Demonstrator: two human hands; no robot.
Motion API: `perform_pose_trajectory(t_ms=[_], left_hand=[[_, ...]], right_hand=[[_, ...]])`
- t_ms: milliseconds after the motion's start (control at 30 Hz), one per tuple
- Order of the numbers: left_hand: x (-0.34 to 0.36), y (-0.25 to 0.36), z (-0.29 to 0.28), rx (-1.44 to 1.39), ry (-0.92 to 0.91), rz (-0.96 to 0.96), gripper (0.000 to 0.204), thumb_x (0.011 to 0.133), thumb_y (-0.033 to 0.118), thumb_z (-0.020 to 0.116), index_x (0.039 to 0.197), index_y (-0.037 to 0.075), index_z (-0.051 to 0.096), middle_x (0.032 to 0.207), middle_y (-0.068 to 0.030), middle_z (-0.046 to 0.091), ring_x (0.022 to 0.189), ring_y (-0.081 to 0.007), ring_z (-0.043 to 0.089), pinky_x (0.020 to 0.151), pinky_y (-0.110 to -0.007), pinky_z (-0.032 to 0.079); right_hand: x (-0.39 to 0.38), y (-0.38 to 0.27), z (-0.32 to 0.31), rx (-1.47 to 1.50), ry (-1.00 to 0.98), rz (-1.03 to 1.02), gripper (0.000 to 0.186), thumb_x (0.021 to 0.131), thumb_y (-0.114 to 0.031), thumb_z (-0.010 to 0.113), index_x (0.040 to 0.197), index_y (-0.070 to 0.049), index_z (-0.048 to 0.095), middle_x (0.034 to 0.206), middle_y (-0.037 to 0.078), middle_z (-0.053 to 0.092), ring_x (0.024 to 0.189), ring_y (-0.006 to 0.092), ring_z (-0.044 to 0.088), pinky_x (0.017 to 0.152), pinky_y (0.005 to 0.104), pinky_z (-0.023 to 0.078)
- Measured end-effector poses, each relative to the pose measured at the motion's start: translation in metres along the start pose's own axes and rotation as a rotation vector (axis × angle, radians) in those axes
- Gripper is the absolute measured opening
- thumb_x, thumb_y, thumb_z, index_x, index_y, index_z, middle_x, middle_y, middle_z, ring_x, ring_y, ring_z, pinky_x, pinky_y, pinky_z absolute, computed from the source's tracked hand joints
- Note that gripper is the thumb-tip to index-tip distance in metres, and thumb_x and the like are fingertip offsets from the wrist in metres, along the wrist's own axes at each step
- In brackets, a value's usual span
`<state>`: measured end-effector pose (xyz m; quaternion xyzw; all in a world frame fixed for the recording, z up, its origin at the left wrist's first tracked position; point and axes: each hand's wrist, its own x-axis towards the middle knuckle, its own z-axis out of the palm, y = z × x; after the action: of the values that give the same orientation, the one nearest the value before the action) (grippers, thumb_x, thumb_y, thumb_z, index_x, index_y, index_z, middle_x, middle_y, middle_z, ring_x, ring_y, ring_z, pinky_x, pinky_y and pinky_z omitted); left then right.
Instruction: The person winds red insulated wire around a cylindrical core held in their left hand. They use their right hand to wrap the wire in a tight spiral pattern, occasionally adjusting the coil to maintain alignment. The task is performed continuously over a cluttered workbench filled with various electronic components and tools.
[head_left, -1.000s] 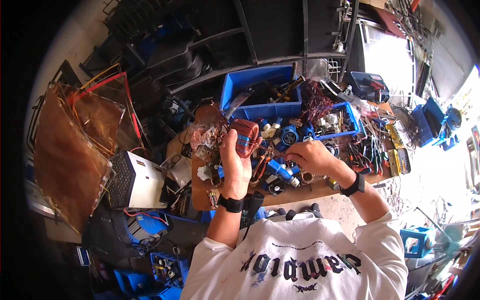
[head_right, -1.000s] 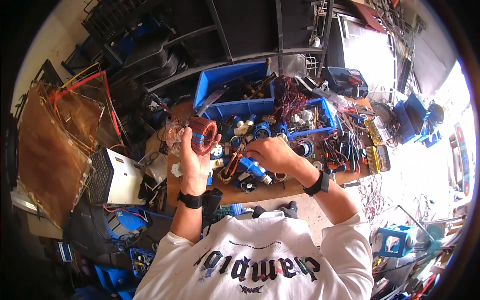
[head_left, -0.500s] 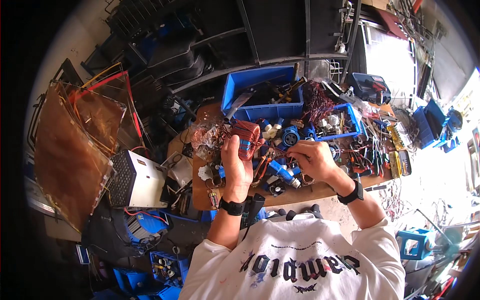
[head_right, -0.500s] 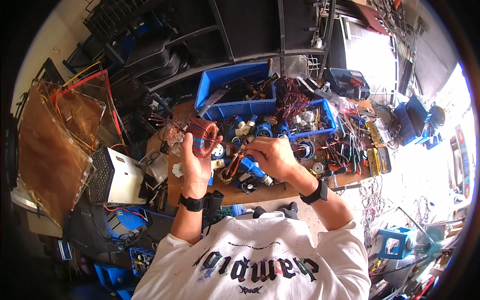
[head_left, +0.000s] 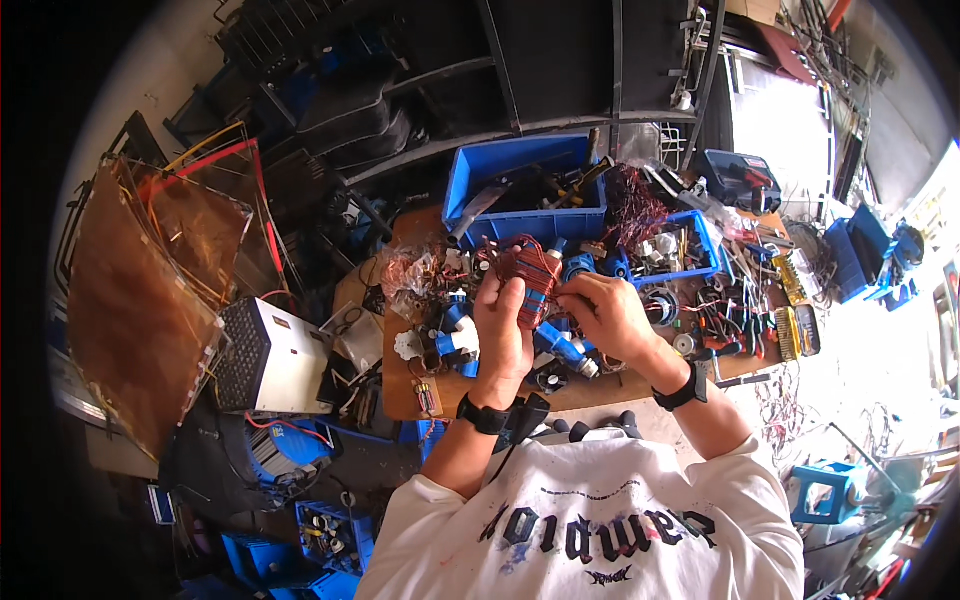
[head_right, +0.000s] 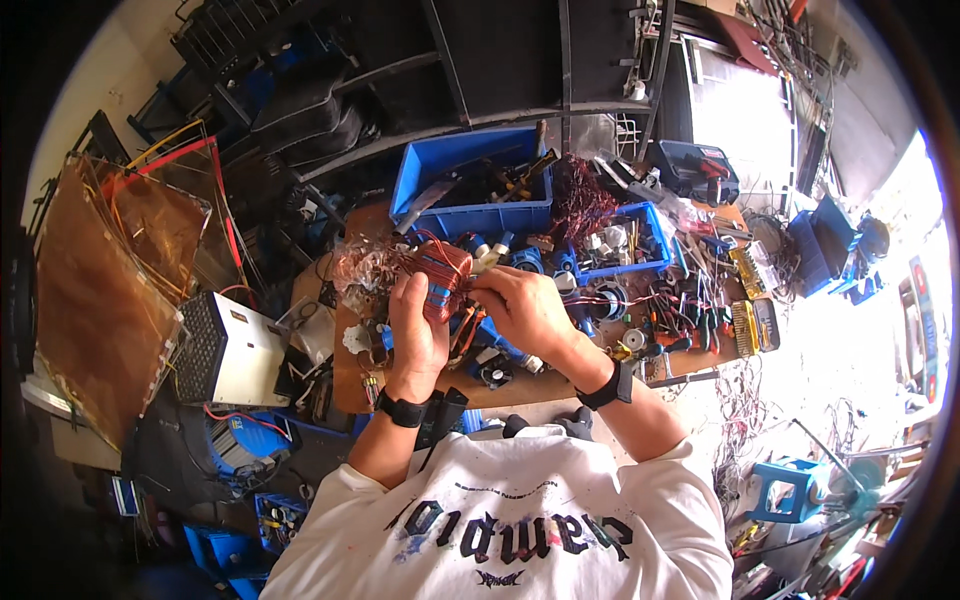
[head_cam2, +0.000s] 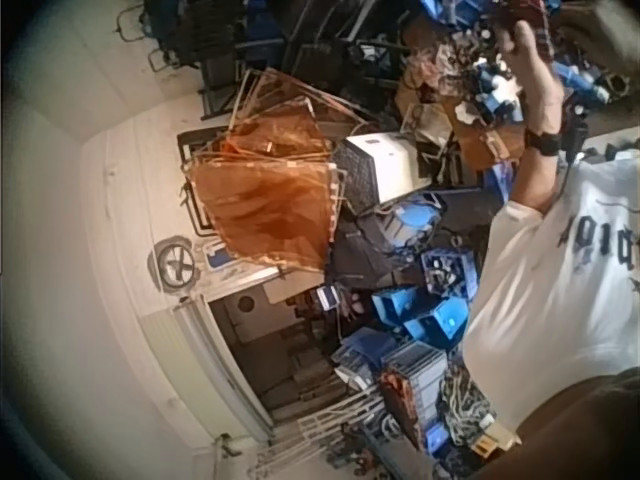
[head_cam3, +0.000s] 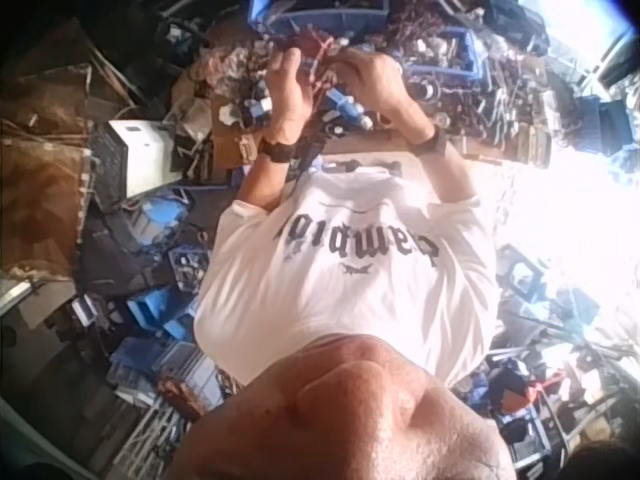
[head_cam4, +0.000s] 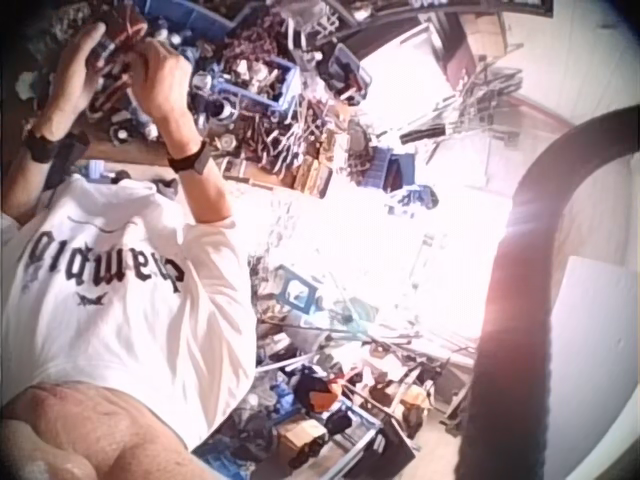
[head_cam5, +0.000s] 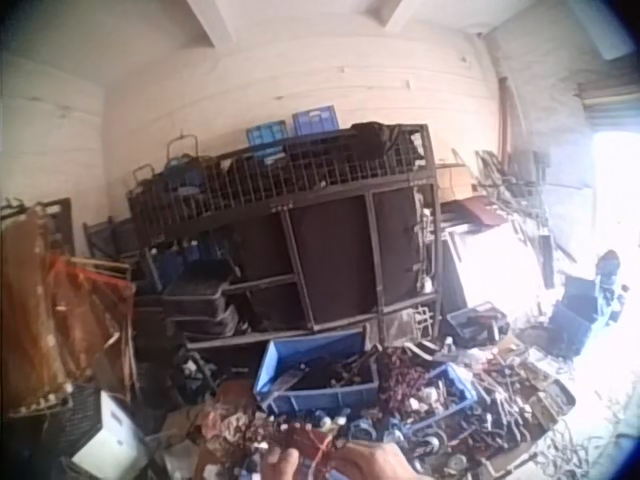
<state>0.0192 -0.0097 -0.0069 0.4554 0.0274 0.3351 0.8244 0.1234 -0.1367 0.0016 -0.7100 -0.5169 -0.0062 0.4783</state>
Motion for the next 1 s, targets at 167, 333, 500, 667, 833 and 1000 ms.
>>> perform_pose_trajectory(t_ms=[167,333,500,667,833,1000], left_hand=[[0.001,-0.005,-0.002,-0.088,0.062,-0.111,0.043,0.097,0.029,0.059,0.127,-0.001,0.054,0.116,-0.0165,0.067,0.106,-0.0247,0.066,0.094,-0.037,0.053],[0.009,-0.001,-0.010,-0.018,0.159,-0.162,0.049,0.097,0.046,0.053,0.119,0.003,0.062,0.108,-0.0107,0.069,0.100,-0.0216,0.067,0.089,-0.041,0.055],[0.011,0.002,-0.014,-0.008,0.186,-0.147,0.049,0.097,0.046,0.055,0.118,0.003,0.062,0.109,-0.0111,0.069,0.102,-0.0223,0.067,0.089,-0.043,0.056],[0.012,0.010,-0.021,-0.021,0.195,-0.120,0.048,0.097,0.044,0.057,0.119,0.002,0.061,0.111,-0.0122,0.069,0.103,-0.0241,0.067,0.091,-0.045,0.056],[0.009,0.011,-0.021,-0.018,0.149,-0.100,0.050,0.097,0.043,0.057,0.124,0.001,0.058,0.114,-0.0129,0.067,0.105,-0.0251,0.067,0.091,-0.047,0.057],[0.007,0.012,0.003,-0.018,0.116,-0.004,0.050,0.095,0.039,0.061,0.125,-0.001,0.055,0.113,-0.0158,0.067,0.103,-0.0268,0.067,0.088,-0.043,0.057]], right_hand=[[-0.003,0.002,0.000,0.089,-0.028,0.122,0.017,0.086,-0.012,0.069,0.095,0.000,0.062,0.083,0.017,0.068,0.076,0.0368,0.067,0.067,0.0403,0.053],[-0.007,0.006,-0.001,0.130,-0.057,0.206,0.025,0.084,-0.014,0.075,0.095,0.001,0.058,0.080,0.016,0.070,0.075,0.0322,0.070,0.067,0.0369,0.053],[-0.003,0.005,-0.007,0.069,-0.156,0.223,0.020,0.088,-0.018,0.070,0.092,0.001,0.063,0.080,0.018,0.068,0.074,0.0360,0.068,0.067,0.0396,0.053],[-0.020,0.031,-0.021,-0.004,-0.217,0.125,0.021,0.094,-0.023,0.061,0.089,-0.003,0.068,0.077,0.017,0.068,0.072,0.0380,0.065,0.064,0.0427,0.051],[-0.023,0.038,-0.022,-0.088,-0.175,0.104,0.025,0.093,-0.026,0.063,0.080,-0.005,0.067,0.070,0.015,0.065,0.066,0.0370,0.064,0.058,0.0431,0.049],[-0.012,0.020,-0.014,-0.129,-0.075,0.082,0.023,0.092,-0.024,0.064,0.080,-0.004,0.065,0.066,0.016,0.062,0.060,0.0369,0.062,0.054,0.0432,0.047]])
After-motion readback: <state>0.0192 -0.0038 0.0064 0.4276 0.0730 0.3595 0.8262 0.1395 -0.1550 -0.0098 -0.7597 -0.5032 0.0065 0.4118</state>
